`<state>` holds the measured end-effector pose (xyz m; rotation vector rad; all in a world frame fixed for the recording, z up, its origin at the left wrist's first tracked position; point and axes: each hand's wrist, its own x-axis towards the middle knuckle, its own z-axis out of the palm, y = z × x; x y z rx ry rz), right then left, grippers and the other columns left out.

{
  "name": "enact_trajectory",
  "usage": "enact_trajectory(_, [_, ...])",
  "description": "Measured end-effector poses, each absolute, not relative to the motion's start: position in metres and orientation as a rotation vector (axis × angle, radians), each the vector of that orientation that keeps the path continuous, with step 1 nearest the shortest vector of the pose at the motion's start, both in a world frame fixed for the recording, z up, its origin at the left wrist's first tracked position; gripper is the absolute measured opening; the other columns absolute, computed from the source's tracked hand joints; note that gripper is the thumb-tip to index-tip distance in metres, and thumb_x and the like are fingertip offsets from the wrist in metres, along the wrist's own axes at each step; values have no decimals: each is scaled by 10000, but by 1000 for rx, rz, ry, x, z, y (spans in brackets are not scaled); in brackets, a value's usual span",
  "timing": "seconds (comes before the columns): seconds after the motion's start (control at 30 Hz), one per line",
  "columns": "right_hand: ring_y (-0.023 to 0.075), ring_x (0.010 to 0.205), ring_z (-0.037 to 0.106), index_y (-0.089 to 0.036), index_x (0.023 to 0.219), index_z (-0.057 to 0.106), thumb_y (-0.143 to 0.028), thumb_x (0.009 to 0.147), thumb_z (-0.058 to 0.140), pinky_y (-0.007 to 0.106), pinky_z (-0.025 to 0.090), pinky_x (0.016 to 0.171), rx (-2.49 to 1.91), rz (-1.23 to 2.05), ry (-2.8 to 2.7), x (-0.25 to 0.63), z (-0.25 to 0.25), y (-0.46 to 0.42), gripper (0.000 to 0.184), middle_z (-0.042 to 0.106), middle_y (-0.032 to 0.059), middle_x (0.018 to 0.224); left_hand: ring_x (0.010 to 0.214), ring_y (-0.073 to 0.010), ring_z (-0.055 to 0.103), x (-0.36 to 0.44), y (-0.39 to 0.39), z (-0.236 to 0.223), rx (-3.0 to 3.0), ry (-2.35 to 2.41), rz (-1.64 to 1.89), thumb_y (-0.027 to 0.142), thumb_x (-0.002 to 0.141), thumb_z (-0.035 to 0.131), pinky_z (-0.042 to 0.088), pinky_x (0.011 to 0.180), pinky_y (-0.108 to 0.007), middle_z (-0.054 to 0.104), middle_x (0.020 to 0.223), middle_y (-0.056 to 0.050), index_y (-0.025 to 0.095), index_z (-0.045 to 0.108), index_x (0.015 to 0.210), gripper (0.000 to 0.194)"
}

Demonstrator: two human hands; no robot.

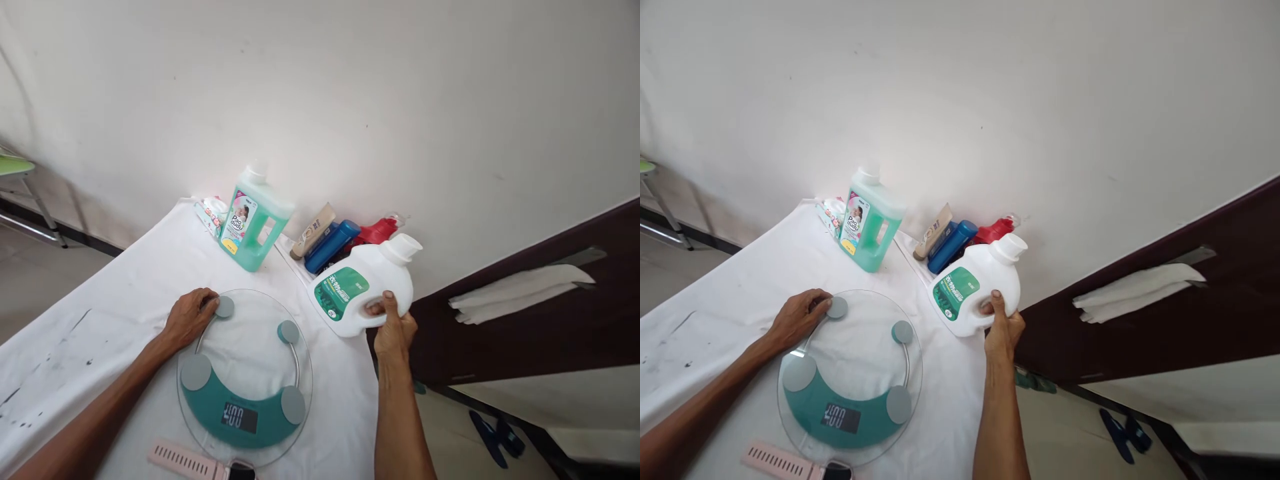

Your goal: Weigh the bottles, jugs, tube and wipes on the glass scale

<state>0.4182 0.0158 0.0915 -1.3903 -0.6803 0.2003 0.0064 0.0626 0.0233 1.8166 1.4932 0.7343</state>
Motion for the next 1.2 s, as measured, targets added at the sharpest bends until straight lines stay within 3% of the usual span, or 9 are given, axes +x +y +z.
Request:
enact_trajectory(0.1, [89,453,427,-216,569,475,-626,627,902,260,382,470,-1341,213,-642,409,92,21,594,460,-68,468,949,-257,719,8,62,24,1808,1492,741,492,933,469,525,839,-359,798,1018,-42,245,733,989,366])
enact_trajectory(0.2, [83,418,382,-222,550,466,-507,622,934,251,302,403,-1291,163,-535,390,98,14,553,435,-78,445,911,-252,719,8,62,24,1802,1498,743,488,935,472,527,822,-356,797,986,-42,241,737,994,368])
enact_trajectory(0.4, [92,401,361,-247,485,405,-384,605,940,262,308,370,-1202,149,-536,357,132,-45,565,395,-74,423,918,-246,712,8,62,23,1811,1501,737,463,937,472,514,813,-351,793,999,-40,240,739,989,352])
enact_trajectory(0.53, [80,394,319,-248,509,399,-446,663,896,258,343,380,-1133,207,-622,335,158,-84,557,328,-90,430,958,-263,709,7,62,22,1817,1516,723,450,935,485,508,833,-363,797,1030,-50,241,742,1007,340])
enact_trajectory(0.63, [60,380,309,-236,508,399,-518,615,915,241,355,377,-1134,329,-631,312,164,-94,598,338,-94,428,952,-266,713,6,62,22,1826,1520,717,430,939,495,510,824,-363,800,1037,-57,234,747,1006,326])
enact_trajectory(0.77, [39,366,304,-217,489,406,-553,552,957,210,328,357,-1100,489,-702,275,153,-85,648,344,-96,426,930,-246,722,6,61,23,1851,1510,725,376,953,502,515,809,-340,802,1027,-52,231,755,1002,296])
enact_trajectory(1.07, [57,375,342,-211,491,424,-608,568,965,216,355,374,-1059,598,-791,234,122,-56,675,334,-93,427,963,-237,723,7,62,16,1878,1515,734,295,972,516,511,833,-334,793,1039,-60,224,757,1030,258])
enact_trajectory(1.2, [86,423,392,-221,549,449,-690,703,847,248,397,420,-1054,577,-831,233,116,-53,634,378,-70,492,987,-248,715,7,63,14,1880,1520,723,293,982,512,505,849,-345,787,1065,-70,213,753,1055,264])
